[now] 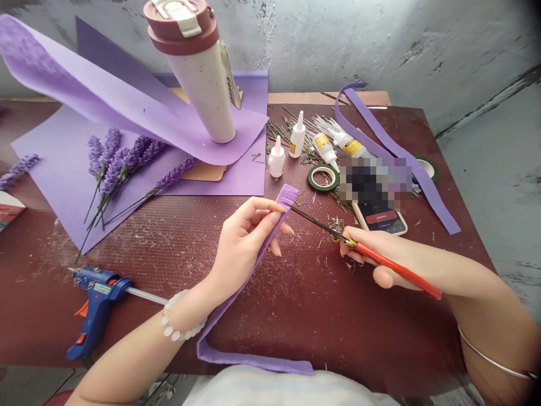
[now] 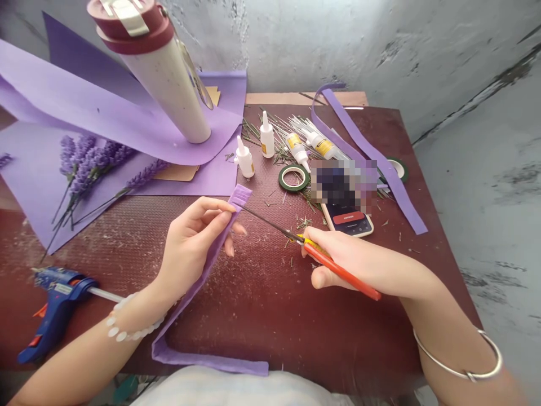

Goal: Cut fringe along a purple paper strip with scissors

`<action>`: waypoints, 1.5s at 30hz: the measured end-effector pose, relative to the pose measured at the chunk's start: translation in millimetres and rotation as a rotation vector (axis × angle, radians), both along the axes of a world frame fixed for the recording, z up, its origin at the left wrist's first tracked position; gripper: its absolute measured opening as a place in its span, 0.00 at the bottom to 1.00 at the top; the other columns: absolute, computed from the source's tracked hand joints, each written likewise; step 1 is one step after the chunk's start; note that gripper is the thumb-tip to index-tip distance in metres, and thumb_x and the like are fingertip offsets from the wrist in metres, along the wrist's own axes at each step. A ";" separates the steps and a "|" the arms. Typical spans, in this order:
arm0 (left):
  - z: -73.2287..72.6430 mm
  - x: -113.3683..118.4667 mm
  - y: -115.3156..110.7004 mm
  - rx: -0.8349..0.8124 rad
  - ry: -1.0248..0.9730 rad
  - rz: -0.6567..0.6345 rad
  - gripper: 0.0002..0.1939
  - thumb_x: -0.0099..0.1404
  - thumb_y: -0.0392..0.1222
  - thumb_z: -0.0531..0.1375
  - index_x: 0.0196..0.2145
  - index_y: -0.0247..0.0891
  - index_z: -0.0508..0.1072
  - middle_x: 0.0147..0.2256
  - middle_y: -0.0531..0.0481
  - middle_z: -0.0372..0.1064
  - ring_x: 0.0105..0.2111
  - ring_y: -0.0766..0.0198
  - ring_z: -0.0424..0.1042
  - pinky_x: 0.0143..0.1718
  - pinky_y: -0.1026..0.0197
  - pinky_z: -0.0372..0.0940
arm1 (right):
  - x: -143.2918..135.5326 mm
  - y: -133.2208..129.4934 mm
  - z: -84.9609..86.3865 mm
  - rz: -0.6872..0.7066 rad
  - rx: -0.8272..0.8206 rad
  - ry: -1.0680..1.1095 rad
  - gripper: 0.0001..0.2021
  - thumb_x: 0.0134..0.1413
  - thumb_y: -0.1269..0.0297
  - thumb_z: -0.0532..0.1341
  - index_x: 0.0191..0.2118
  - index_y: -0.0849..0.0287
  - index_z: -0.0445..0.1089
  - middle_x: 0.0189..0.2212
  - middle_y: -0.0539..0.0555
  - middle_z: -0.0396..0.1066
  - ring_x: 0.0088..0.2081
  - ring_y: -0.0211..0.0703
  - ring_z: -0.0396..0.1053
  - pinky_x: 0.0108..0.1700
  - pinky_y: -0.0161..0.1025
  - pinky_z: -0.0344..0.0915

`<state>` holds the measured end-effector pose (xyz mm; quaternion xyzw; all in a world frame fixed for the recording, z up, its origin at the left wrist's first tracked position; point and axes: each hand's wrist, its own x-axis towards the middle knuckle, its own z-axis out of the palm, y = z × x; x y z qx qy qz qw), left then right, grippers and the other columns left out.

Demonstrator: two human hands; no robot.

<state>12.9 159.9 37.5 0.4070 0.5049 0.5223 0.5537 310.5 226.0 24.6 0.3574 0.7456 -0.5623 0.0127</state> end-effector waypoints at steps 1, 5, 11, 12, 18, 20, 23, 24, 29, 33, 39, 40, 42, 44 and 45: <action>0.1 -0.2 -0.1 0.003 0.001 0.000 0.05 0.73 0.43 0.65 0.40 0.40 0.75 0.31 0.54 0.81 0.19 0.71 0.73 0.25 0.67 0.68 | -1.7 -0.1 0.5 0.032 -0.071 0.001 0.37 0.48 0.18 0.59 0.38 0.51 0.62 0.34 0.49 0.65 0.31 0.44 0.58 0.30 0.41 0.60; -0.7 -1.0 0.4 0.019 -0.022 -0.007 0.08 0.74 0.45 0.65 0.44 0.41 0.70 0.32 0.54 0.81 0.19 0.70 0.74 0.25 0.66 0.69 | -8.2 -3.5 4.0 -0.001 -0.165 0.038 0.40 0.44 0.15 0.57 0.39 0.52 0.61 0.36 0.49 0.63 0.32 0.44 0.56 0.34 0.41 0.59; -3.1 -0.1 3.2 -0.077 -0.063 -0.016 0.15 0.69 0.46 0.69 0.45 0.39 0.69 0.30 0.54 0.81 0.19 0.69 0.74 0.25 0.66 0.69 | -22.6 -12.2 20.0 -0.112 -0.094 -0.048 0.40 0.46 0.18 0.62 0.40 0.54 0.66 0.30 0.48 0.66 0.29 0.42 0.58 0.31 0.40 0.56; -3.0 0.1 3.7 -0.095 -0.062 -0.030 0.14 0.68 0.46 0.70 0.43 0.38 0.71 0.30 0.53 0.81 0.20 0.69 0.74 0.25 0.66 0.70 | -26.0 -13.2 23.4 -0.128 -0.062 -0.082 0.36 0.48 0.22 0.65 0.39 0.54 0.65 0.28 0.47 0.65 0.28 0.42 0.57 0.30 0.40 0.55; -2.5 -1.2 5.2 -0.154 -0.032 -0.071 0.12 0.66 0.47 0.72 0.35 0.37 0.78 0.30 0.51 0.81 0.21 0.69 0.73 0.27 0.65 0.70 | -43.8 -16.1 32.1 -0.139 0.109 -0.225 0.28 0.45 0.43 0.75 0.31 0.50 0.56 0.23 0.42 0.59 0.25 0.41 0.57 0.26 0.37 0.53; -3.2 -1.6 5.3 -0.157 -0.028 -0.048 0.12 0.66 0.48 0.72 0.34 0.37 0.78 0.30 0.51 0.81 0.22 0.69 0.74 0.28 0.65 0.71 | -46.5 -17.4 30.7 -0.130 0.178 -0.254 0.30 0.44 0.43 0.75 0.30 0.49 0.53 0.20 0.41 0.56 0.24 0.42 0.58 0.25 0.37 0.51; -4.7 -1.5 5.3 -0.156 -0.053 -0.050 0.13 0.66 0.48 0.72 0.36 0.37 0.78 0.33 0.50 0.82 0.24 0.68 0.76 0.30 0.65 0.73 | -47.7 -20.7 26.4 -0.126 0.287 -0.284 0.32 0.44 0.39 0.75 0.30 0.48 0.51 0.19 0.40 0.54 0.22 0.43 0.58 0.25 0.38 0.51; -5.2 -1.1 5.3 -0.154 -0.065 -0.060 0.12 0.66 0.48 0.72 0.36 0.37 0.78 0.33 0.50 0.82 0.24 0.68 0.76 0.30 0.65 0.73 | -47.6 -21.9 24.6 -0.126 0.325 -0.284 0.32 0.44 0.37 0.74 0.31 0.48 0.52 0.18 0.40 0.55 0.22 0.43 0.58 0.25 0.38 0.52; -6.2 0.9 5.6 -0.120 -0.136 -0.102 0.10 0.66 0.44 0.72 0.34 0.37 0.78 0.32 0.52 0.81 0.22 0.71 0.74 0.28 0.68 0.71 | -47.0 -24.4 16.5 -0.126 0.517 -0.234 0.30 0.51 0.30 0.67 0.35 0.48 0.56 0.18 0.40 0.58 0.19 0.43 0.55 0.27 0.40 0.52; -4.5 1.4 4.7 -0.117 -0.119 -0.082 0.09 0.66 0.45 0.72 0.35 0.37 0.80 0.31 0.52 0.80 0.23 0.71 0.73 0.28 0.67 0.71 | -46.5 -23.0 14.3 -0.109 0.543 -0.209 0.29 0.51 0.30 0.68 0.36 0.48 0.58 0.18 0.40 0.58 0.18 0.43 0.56 0.26 0.39 0.52; -3.9 1.0 3.7 -0.114 -0.048 -0.065 0.12 0.65 0.48 0.73 0.35 0.36 0.81 0.31 0.51 0.80 0.23 0.68 0.73 0.28 0.64 0.71 | -45.5 -22.5 14.8 -0.104 0.543 -0.222 0.29 0.50 0.30 0.68 0.36 0.48 0.59 0.18 0.40 0.57 0.18 0.42 0.55 0.26 0.39 0.52; -4.2 0.8 3.7 -0.112 -0.050 -0.063 0.11 0.65 0.47 0.73 0.35 0.37 0.81 0.30 0.51 0.80 0.23 0.68 0.73 0.28 0.64 0.71 | -45.7 -22.7 14.7 -0.103 0.546 -0.218 0.29 0.51 0.30 0.68 0.36 0.48 0.59 0.18 0.40 0.57 0.18 0.42 0.55 0.26 0.39 0.52; -4.9 0.4 4.0 -0.105 -0.065 -0.063 0.11 0.65 0.47 0.73 0.34 0.37 0.81 0.30 0.52 0.80 0.23 0.69 0.73 0.28 0.65 0.71 | -46.1 -23.0 14.4 -0.097 0.556 -0.210 0.29 0.51 0.29 0.67 0.35 0.48 0.57 0.18 0.40 0.57 0.18 0.42 0.54 0.26 0.39 0.51; -5.5 0.1 4.4 -0.100 -0.081 -0.067 0.10 0.65 0.46 0.73 0.34 0.37 0.81 0.30 0.53 0.79 0.23 0.70 0.73 0.28 0.66 0.71 | -46.4 -23.1 13.8 -0.092 0.566 -0.208 0.30 0.52 0.28 0.67 0.35 0.48 0.56 0.18 0.40 0.58 0.18 0.42 0.54 0.26 0.39 0.51; -5.7 0.0 4.5 -0.101 -0.084 -0.070 0.10 0.65 0.46 0.73 0.34 0.37 0.81 0.30 0.53 0.80 0.23 0.70 0.73 0.28 0.66 0.71 | -46.6 -23.0 13.4 -0.091 0.570 -0.207 0.30 0.52 0.28 0.66 0.35 0.48 0.55 0.18 0.40 0.58 0.18 0.42 0.54 0.26 0.39 0.51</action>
